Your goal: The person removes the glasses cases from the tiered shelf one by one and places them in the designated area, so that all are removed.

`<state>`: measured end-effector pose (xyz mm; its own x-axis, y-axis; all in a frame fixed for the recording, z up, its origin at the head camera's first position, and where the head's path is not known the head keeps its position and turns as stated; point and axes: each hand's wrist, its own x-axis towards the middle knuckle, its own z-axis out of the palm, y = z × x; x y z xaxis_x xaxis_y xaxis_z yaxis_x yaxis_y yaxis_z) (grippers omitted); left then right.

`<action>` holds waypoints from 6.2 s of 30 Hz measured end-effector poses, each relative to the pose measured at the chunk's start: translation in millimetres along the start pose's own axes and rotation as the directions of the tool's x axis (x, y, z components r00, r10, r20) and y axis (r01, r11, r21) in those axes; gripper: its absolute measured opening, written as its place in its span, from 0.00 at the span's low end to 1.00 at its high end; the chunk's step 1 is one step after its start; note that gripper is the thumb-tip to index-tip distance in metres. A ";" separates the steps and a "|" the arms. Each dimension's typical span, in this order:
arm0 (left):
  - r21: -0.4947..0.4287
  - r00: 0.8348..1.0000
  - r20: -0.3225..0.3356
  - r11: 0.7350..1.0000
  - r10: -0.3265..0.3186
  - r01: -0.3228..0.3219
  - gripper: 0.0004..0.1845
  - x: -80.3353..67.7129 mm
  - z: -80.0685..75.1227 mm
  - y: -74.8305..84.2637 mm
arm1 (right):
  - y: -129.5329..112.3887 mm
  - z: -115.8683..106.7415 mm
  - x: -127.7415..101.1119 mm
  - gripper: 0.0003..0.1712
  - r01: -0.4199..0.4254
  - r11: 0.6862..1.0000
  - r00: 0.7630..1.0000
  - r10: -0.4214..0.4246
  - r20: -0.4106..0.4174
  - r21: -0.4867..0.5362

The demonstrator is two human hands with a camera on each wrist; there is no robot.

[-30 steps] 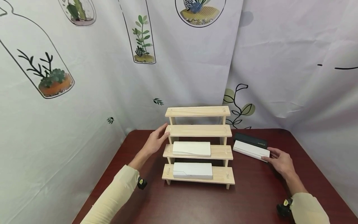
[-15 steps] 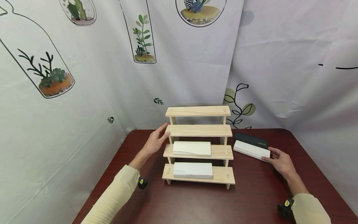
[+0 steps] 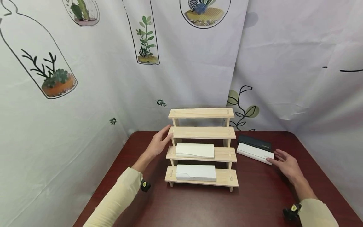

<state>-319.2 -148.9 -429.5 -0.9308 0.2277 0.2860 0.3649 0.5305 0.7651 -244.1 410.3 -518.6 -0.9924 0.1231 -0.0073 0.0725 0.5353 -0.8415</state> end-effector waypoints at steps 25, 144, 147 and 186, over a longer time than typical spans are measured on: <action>0.058 1.000 -0.023 0.998 -0.012 0.014 0.33 -3.0 3.9 4.7 | -57.5 17.6 -13.5 0.42 0.268 0.963 0.951 -0.266 -0.156 -0.013; 0.094 0.999 -0.021 0.995 0.042 -0.040 0.36 -67.8 28.5 -21.0 | -170.5 143.2 -19.6 0.42 0.476 0.879 0.868 -0.473 0.150 0.019; 0.090 0.999 -0.023 0.995 0.047 -0.045 0.36 -68.2 28.6 -21.0 | -169.6 144.0 -19.3 0.41 0.464 0.885 0.875 -0.463 0.141 0.027; 0.072 1.000 -0.009 0.997 0.006 -0.005 0.35 -68.9 31.2 -22.3 | -174.2 142.1 -23.9 0.40 0.449 0.892 0.877 -0.452 0.161 0.055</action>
<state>-262.5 -151.0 -484.3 -0.9288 0.2236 0.2954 0.3703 0.5864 0.7204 -247.2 195.4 -448.5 -0.9196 -0.2683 0.2871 -0.3866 0.4871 -0.7832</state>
